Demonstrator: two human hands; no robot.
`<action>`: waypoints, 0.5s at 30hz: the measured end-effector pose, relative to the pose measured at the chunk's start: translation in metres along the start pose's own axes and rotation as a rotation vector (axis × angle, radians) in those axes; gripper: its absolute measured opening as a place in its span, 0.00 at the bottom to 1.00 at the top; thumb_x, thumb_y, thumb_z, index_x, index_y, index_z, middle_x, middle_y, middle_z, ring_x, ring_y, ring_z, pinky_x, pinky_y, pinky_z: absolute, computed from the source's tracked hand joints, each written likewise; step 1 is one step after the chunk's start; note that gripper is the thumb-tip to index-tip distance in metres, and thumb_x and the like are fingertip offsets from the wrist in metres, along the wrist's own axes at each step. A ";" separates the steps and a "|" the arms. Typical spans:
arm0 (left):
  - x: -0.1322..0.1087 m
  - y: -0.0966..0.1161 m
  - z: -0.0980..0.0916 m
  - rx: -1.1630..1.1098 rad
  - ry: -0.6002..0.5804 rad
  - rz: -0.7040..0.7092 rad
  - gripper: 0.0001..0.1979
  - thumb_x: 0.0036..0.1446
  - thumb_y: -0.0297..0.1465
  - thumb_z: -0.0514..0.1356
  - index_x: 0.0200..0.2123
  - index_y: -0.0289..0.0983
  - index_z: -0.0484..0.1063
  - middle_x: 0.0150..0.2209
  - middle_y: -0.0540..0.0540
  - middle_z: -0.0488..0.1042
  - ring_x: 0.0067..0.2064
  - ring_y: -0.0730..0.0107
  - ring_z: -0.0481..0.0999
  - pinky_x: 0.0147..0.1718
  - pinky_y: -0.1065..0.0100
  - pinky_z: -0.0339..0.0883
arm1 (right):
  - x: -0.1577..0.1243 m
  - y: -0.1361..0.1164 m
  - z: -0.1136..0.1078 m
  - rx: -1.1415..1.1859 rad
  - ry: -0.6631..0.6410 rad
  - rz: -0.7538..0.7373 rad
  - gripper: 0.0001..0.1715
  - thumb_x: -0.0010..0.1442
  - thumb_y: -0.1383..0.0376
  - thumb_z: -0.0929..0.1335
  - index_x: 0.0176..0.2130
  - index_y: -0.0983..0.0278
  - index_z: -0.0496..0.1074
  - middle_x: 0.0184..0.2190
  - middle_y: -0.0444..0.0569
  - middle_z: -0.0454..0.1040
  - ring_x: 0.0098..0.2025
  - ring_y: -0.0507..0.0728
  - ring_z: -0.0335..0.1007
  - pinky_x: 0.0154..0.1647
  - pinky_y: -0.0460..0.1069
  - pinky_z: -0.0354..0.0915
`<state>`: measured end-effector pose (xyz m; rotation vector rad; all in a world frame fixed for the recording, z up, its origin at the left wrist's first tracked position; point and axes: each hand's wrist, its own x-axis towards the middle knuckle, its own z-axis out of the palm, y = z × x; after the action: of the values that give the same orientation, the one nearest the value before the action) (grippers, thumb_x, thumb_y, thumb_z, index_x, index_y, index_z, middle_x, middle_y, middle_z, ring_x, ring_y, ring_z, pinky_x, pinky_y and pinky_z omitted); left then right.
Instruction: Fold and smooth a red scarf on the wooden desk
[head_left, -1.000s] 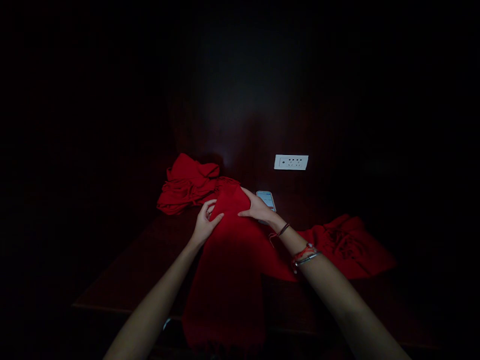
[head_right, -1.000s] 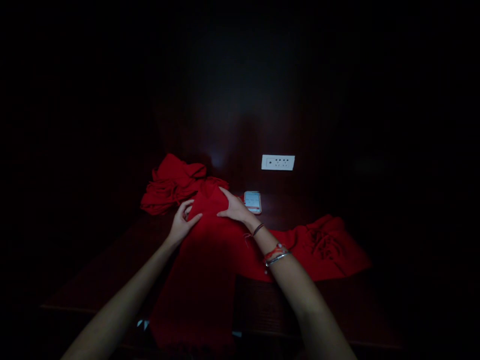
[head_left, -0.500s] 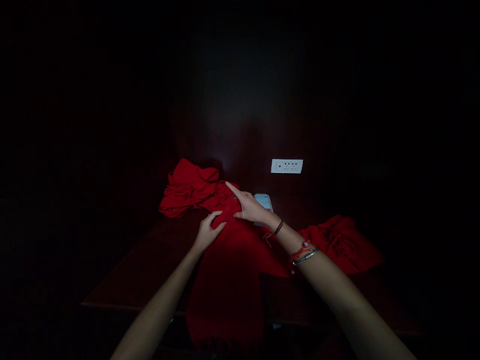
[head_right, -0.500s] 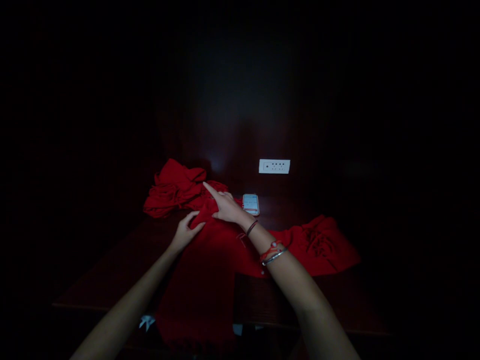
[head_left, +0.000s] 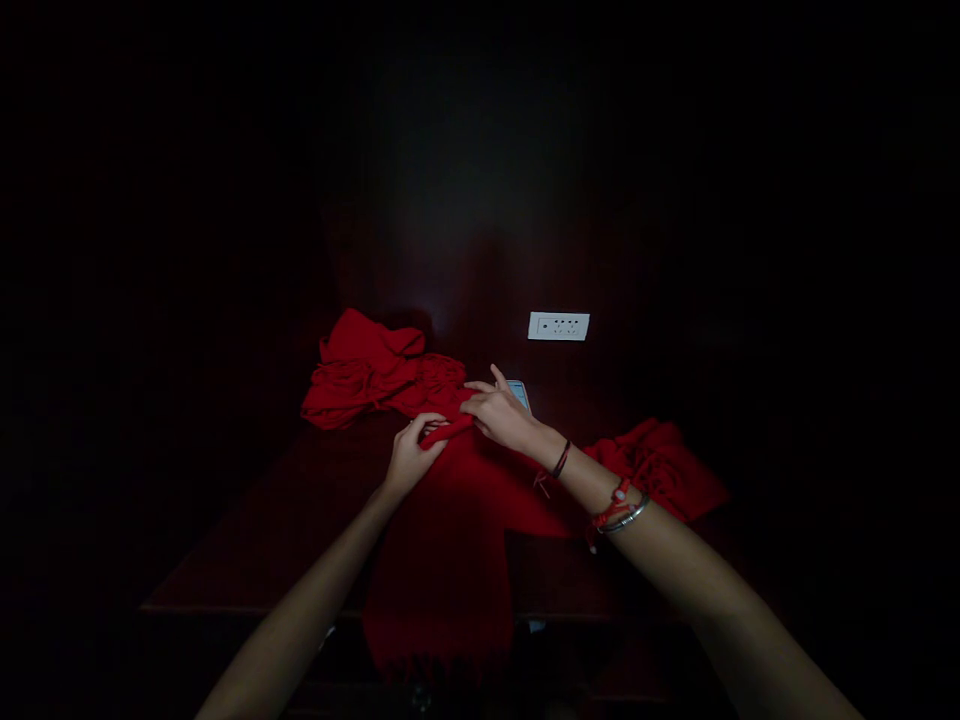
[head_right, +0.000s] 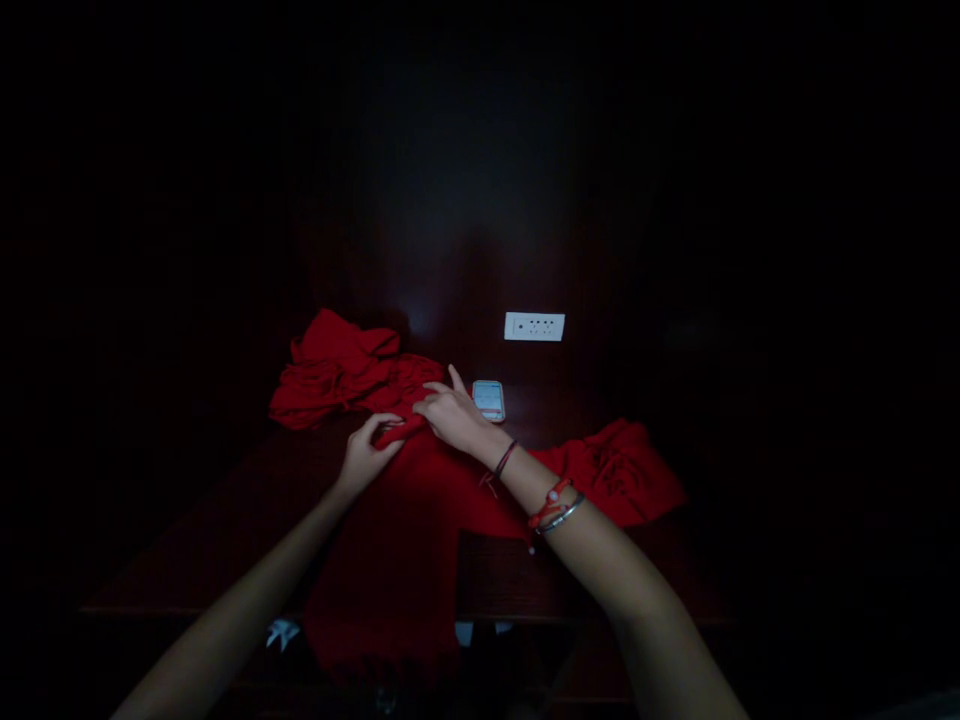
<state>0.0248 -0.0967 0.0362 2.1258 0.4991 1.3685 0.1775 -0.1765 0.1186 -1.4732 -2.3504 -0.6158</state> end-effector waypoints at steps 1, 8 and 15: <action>0.003 0.003 0.001 -0.080 -0.049 -0.006 0.13 0.43 0.30 0.57 0.36 0.37 0.63 0.34 0.48 0.69 0.37 0.69 0.68 0.39 0.68 0.61 | -0.006 0.004 -0.008 0.010 -0.005 0.006 0.14 0.49 0.75 0.60 0.33 0.62 0.69 0.32 0.47 0.71 0.49 0.56 0.55 0.53 0.62 0.30; 0.056 -0.005 0.034 -0.443 -0.343 -0.201 0.19 0.51 0.43 0.47 0.40 0.36 0.61 0.35 0.44 0.70 0.35 0.69 0.70 0.32 0.69 0.63 | -0.058 0.069 -0.130 0.057 -0.170 0.243 0.12 0.49 0.68 0.64 0.36 0.64 0.69 0.38 0.45 0.69 0.45 0.56 0.60 0.50 0.56 0.46; 0.088 -0.022 0.163 -0.057 -0.561 -0.097 0.11 0.44 0.35 0.55 0.31 0.35 0.67 0.29 0.46 0.71 0.33 0.66 0.71 0.34 0.65 0.63 | -0.110 0.124 -0.223 -0.170 -0.487 0.688 0.17 0.51 0.65 0.62 0.39 0.71 0.69 0.35 0.50 0.71 0.37 0.53 0.66 0.37 0.46 0.56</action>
<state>0.2095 -0.0694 0.0317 2.2741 0.3212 0.6742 0.3425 -0.3263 0.2852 -2.5639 -1.8881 -0.2924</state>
